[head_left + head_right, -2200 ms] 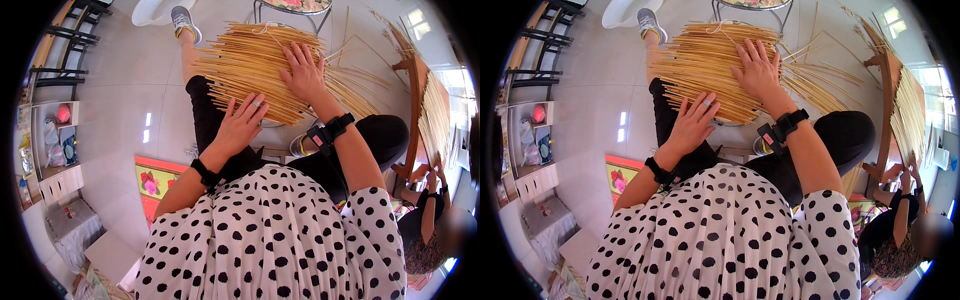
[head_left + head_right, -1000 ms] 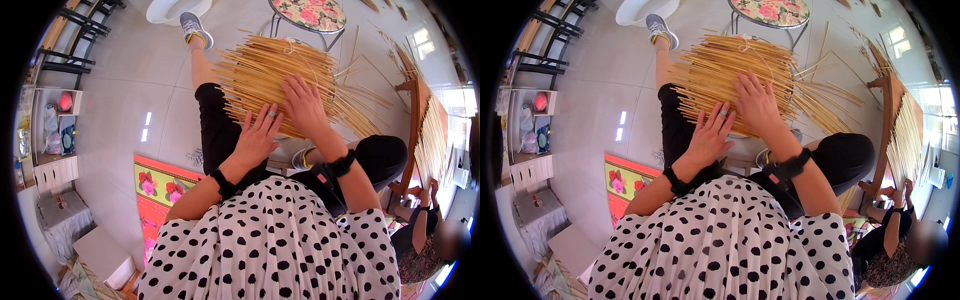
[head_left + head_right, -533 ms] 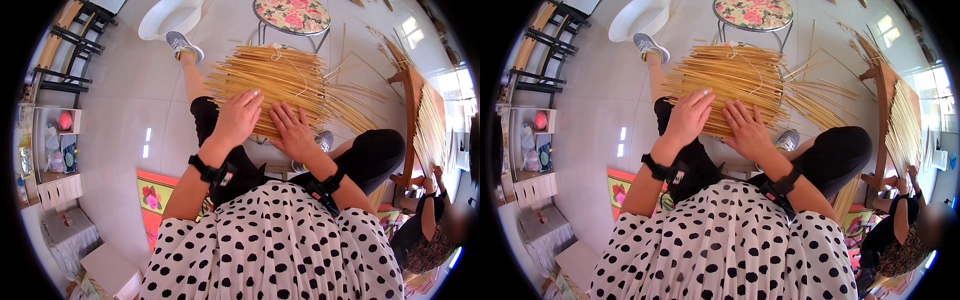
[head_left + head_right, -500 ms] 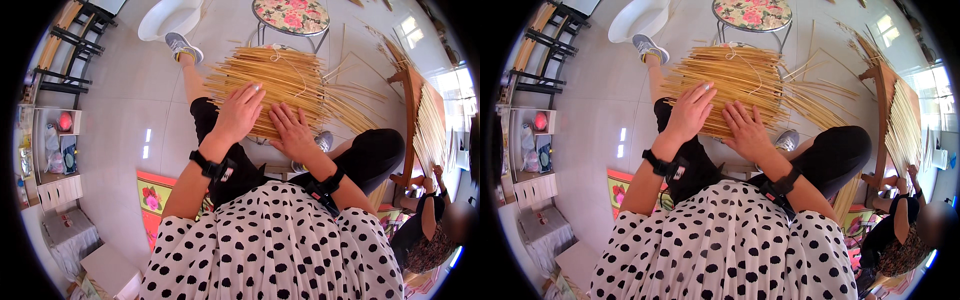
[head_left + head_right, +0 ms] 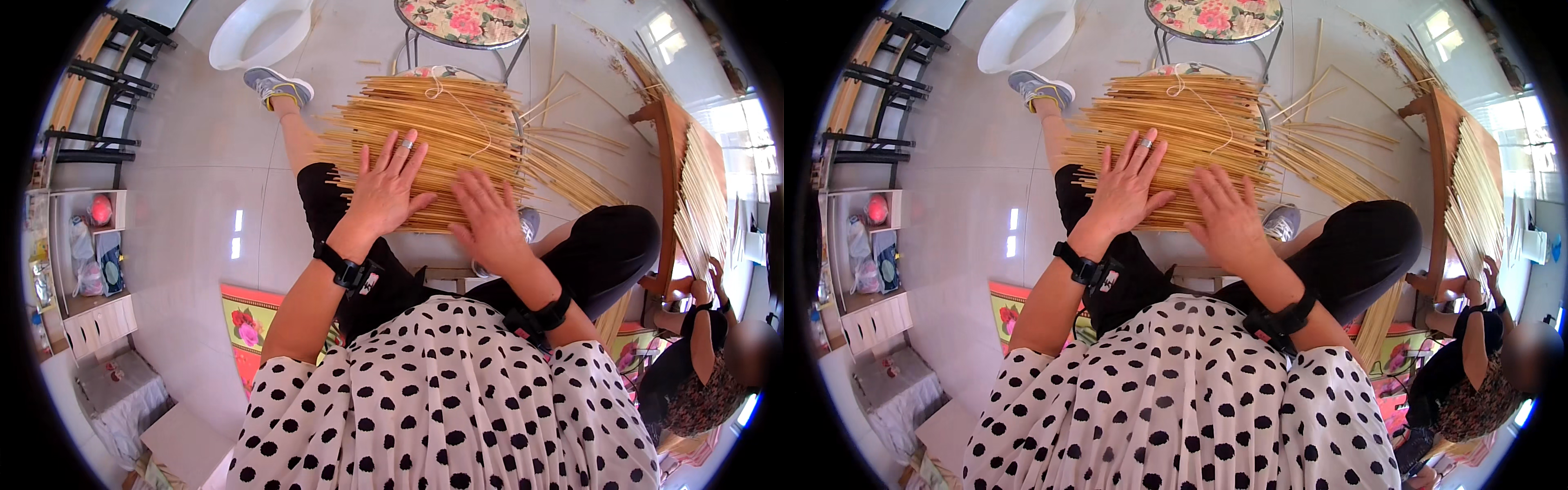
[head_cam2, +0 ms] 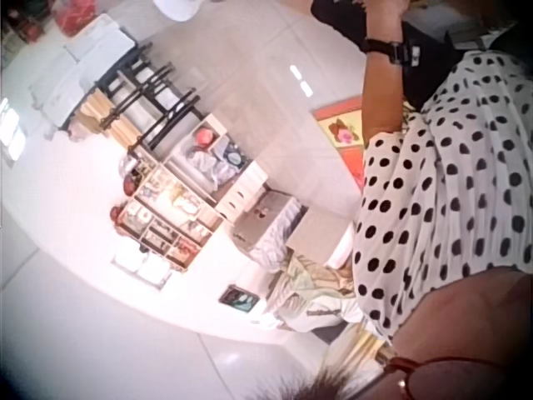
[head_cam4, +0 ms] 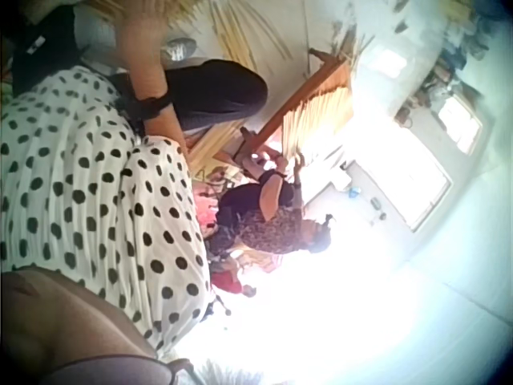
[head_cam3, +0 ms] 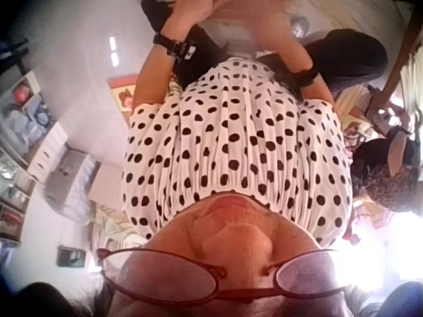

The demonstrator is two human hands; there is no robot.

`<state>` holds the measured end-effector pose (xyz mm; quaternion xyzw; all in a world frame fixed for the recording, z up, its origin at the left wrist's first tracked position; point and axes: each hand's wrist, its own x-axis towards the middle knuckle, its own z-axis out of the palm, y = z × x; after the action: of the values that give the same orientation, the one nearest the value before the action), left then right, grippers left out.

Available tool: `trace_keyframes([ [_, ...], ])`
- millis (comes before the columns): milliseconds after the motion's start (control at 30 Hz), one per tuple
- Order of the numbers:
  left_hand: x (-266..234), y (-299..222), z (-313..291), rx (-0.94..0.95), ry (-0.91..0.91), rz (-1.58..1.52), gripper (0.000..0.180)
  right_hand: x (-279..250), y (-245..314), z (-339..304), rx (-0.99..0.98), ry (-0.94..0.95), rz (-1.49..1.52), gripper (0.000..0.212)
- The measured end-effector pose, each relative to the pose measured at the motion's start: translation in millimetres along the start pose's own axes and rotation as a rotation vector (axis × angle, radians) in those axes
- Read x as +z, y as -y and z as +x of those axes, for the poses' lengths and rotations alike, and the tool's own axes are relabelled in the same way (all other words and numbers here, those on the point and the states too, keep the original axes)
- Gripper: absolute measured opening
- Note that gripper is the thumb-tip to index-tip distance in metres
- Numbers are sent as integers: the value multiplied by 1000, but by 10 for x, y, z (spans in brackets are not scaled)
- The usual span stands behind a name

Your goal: The person ties bundles of thin wooden strips together using small white ties, then presses down on the bundles by hand while they rest on their lap.

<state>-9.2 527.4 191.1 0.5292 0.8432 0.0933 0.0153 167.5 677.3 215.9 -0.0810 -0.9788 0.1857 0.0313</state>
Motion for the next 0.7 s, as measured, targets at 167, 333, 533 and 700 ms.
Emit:
trace_keyframes([
  [167, 6, -1, -12, -14, -2, -10, 83, -46, -250, 254, 170, -140, -71, 61],
  [333, 5, -28, 30, -20, -22, -5, 83, 135, -495, 454, 233, -213, -97, 57],
  [533, 22, -52, 109, -40, -30, 1, 80, 126, -592, 524, 220, -260, -128, 54],
  [700, 28, -54, 98, -40, -30, -11, 80, -112, -422, 323, 154, -292, -62, 46],
])
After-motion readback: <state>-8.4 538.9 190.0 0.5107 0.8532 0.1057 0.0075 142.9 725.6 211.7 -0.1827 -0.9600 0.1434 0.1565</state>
